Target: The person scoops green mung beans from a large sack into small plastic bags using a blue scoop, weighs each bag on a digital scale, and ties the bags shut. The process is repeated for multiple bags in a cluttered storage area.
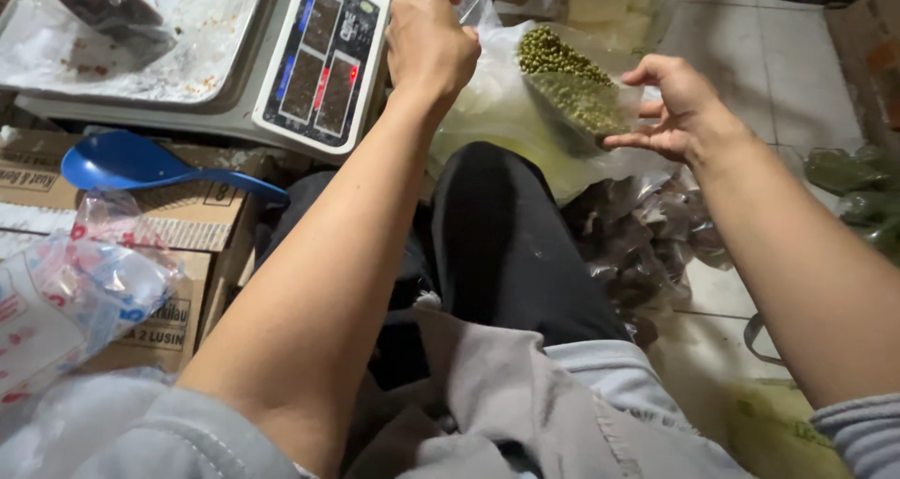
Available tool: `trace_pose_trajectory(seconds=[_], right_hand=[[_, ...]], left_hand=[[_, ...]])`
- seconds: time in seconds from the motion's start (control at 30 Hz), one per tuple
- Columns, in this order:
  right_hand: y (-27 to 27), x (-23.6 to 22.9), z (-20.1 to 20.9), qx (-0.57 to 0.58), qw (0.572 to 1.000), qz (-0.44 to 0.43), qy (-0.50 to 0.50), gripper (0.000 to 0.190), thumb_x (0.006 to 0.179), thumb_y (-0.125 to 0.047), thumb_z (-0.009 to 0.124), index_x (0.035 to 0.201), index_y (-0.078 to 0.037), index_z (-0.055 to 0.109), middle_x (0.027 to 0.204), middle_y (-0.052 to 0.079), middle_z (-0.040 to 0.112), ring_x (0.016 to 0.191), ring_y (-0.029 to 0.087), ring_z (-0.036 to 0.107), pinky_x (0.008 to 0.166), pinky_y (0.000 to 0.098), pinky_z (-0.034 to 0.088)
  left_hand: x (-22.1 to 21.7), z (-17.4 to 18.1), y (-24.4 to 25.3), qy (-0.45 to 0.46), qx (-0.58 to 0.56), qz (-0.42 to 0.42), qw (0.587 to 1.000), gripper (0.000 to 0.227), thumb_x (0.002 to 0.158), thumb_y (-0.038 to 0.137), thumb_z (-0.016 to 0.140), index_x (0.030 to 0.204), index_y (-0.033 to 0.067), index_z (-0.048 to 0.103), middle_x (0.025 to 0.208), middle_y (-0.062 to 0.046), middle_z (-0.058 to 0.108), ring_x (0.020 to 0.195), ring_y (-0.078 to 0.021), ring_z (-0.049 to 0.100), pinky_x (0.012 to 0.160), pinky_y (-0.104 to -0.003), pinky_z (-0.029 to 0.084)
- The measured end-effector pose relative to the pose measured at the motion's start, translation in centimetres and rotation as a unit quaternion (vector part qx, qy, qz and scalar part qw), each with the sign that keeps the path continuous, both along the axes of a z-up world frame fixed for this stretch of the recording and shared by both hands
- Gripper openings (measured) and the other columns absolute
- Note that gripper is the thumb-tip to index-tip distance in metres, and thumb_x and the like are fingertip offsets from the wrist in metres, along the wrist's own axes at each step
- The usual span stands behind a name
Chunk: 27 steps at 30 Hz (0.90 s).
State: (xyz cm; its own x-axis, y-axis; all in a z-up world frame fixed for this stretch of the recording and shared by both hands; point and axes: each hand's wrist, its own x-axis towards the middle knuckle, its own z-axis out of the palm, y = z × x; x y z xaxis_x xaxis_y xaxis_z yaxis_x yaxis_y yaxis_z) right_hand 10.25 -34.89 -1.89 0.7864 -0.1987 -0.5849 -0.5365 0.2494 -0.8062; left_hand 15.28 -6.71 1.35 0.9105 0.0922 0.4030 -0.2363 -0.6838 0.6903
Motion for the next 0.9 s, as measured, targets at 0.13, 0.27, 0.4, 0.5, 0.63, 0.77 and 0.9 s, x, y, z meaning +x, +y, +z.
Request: trace_pose_trajectory(seconds=[0.13, 0.27, 0.4, 0.5, 0.63, 0.77, 0.9], right_hand=[[-0.9, -0.7, 2.3, -0.042, 0.999, 0.002, -0.005, 0.059, 0.077, -0.027, 0.062, 0.133, -0.010, 0.052, 0.125, 0.020, 0.061, 0.117, 0.041, 0.064, 0.100, 0.0632, 0.054], [-1.4, -1.7, 3.9, -0.028, 0.999, 0.009, -0.021, 0.062, 0.078, -0.028, 0.063, 0.136, -0.012, 0.050, 0.135, 0.024, 0.054, 0.126, 0.043, 0.060, 0.102, 0.0626, 0.052], [-1.5, -2.4, 5.2, -0.019, 0.999, 0.000, -0.032, 0.071, 0.077, -0.026, 0.064, 0.145, -0.013, 0.047, 0.150, 0.030, 0.034, 0.136, 0.049, 0.049, 0.106, 0.0629, 0.051], [-1.8, -2.9, 6.1, -0.025, 0.999, 0.010, -0.040, 0.073, 0.077, -0.024, 0.064, 0.148, -0.012, 0.050, 0.155, 0.035, 0.025, 0.141, 0.051, 0.040, 0.107, 0.0632, 0.051], [-1.9, -3.4, 6.9, -0.029, 0.998, -0.010, -0.055, 0.069, 0.077, -0.019, 0.063, 0.146, -0.011, 0.053, 0.153, 0.036, 0.023, 0.142, 0.053, 0.029, 0.106, 0.0648, 0.051], [-1.6, -3.5, 7.4, -0.066, 0.995, -0.044, -0.054, 0.068, 0.075, -0.018, 0.066, 0.141, -0.012, 0.056, 0.149, 0.030, 0.033, 0.134, 0.054, 0.041, 0.093, 0.0598, 0.056], [-1.6, -3.7, 7.7, -0.104, 0.988, -0.065, -0.096, 0.066, 0.074, -0.018, 0.073, 0.135, 0.000, 0.053, 0.141, 0.033, 0.052, 0.114, 0.050, 0.070, 0.074, 0.0514, 0.062]], left_hand=[[-0.2, 0.8, -1.6, -0.013, -0.012, -0.023, 1.000, 0.035, 0.074, 0.012, 0.083, 0.105, 0.0085, 0.067, 0.112, -0.012, 0.071, 0.104, -0.0365, 0.069, 0.087, -0.045, 0.055], [-0.3, 1.0, -3.2, 0.020, -0.023, -0.047, 0.998, 0.044, 0.069, 0.017, 0.090, 0.106, 0.0092, 0.066, 0.112, -0.009, 0.071, 0.106, -0.0332, 0.070, 0.087, -0.044, 0.056], [0.3, 0.3, -4.3, -0.009, 0.074, -0.042, 0.996, 0.031, 0.074, 0.008, 0.079, 0.101, 0.0088, 0.065, 0.111, -0.011, 0.066, 0.102, -0.0387, 0.067, 0.081, -0.049, 0.054], [0.6, -0.7, -5.0, -0.024, 0.182, -0.039, 0.982, 0.022, 0.082, 0.002, 0.066, 0.104, 0.0077, 0.064, 0.115, -0.012, 0.064, 0.100, -0.0421, 0.067, 0.079, -0.053, 0.054], [0.7, -1.4, -5.9, 0.020, 0.215, -0.082, 0.973, 0.018, 0.083, 0.005, 0.065, 0.101, 0.0078, 0.069, 0.114, -0.015, 0.067, 0.101, -0.0412, 0.067, 0.082, -0.050, 0.055], [0.1, -0.7, -6.7, 0.069, 0.119, -0.152, 0.979, 0.022, 0.074, 0.003, 0.072, 0.096, 0.0063, 0.075, 0.102, -0.020, 0.074, 0.097, -0.0362, 0.070, 0.081, -0.044, 0.057], [0.0, 0.3, -6.2, 0.162, -0.031, -0.218, 0.962, 0.031, 0.070, 0.010, 0.084, 0.097, 0.0010, 0.072, 0.085, -0.018, 0.079, 0.067, -0.0213, 0.079, 0.065, -0.033, 0.063]])
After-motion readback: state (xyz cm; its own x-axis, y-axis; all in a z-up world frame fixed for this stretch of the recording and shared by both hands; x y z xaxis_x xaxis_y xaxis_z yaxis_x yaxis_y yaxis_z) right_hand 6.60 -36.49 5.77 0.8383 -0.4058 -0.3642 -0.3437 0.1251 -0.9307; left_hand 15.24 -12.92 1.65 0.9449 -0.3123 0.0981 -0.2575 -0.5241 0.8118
